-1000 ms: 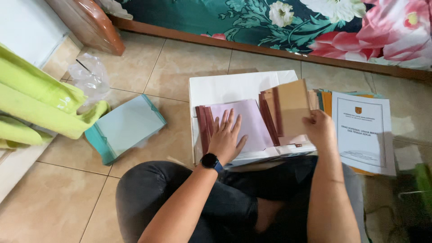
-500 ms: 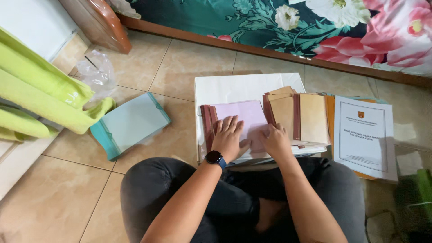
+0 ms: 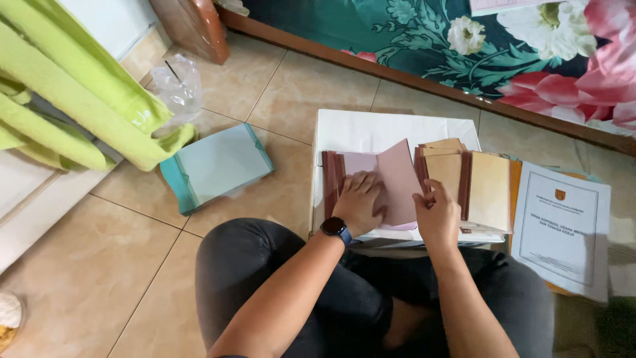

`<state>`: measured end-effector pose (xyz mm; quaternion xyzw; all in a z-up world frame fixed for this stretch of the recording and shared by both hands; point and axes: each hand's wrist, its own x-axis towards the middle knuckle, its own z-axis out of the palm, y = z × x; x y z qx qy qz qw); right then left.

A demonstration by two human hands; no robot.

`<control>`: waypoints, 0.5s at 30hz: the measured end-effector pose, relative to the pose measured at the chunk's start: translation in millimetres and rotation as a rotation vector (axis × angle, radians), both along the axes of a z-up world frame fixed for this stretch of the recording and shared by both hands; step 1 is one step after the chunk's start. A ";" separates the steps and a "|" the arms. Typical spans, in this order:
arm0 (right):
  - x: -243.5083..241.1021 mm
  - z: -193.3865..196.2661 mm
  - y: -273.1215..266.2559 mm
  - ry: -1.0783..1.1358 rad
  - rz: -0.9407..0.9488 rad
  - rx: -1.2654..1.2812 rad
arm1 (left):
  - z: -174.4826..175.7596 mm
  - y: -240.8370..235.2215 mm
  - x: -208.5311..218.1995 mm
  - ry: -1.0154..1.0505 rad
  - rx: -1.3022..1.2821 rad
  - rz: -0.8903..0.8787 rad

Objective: The person sits cross-legged on the floor and repeatedly folds small rectangular paper sheets in half by hand. They handle the papers one at a time, folding each and placing it back onto the stack. The task continues with the same repetitive folding motion throughout the clip.

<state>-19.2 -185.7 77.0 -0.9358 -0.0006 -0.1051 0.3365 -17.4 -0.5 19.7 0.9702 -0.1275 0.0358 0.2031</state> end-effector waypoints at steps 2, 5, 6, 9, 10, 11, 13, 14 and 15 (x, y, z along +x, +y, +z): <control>1.0 -1.5 -2.0 -0.069 -0.048 -0.174 | -0.1 -0.6 0.5 0.030 -0.019 -0.002; 3.0 -27.6 -1.8 -0.136 -0.044 -0.277 | 11.1 1.1 -2.0 0.050 -0.032 -0.006; -0.1 -24.2 0.7 -0.136 -0.043 -0.278 | 13.8 1.4 -2.8 0.049 -0.033 -0.005; -3.6 -21.8 3.3 -0.177 -0.078 -0.403 | 19.1 2.4 -5.1 0.066 -0.018 0.001; -0.7 -25.8 0.1 -0.178 -0.069 -0.398 | 19.2 2.1 -5.2 0.062 -0.019 -0.008; 2.2 -29.8 -3.1 -0.180 -0.061 -0.393 | 19.2 1.8 -5.2 0.058 -0.020 -0.017; -3.1 -11.4 5.0 -0.221 0.008 -0.333 | 9.2 0.6 -0.2 0.056 -0.014 -0.013; -6.2 -2.4 8.9 -0.260 0.074 -0.271 | 4.2 -0.2 2.0 0.053 -0.005 -0.012; -3.1 -6.9 8.0 -0.259 0.076 -0.272 | -0.2 -1.6 2.1 0.055 -0.007 -0.011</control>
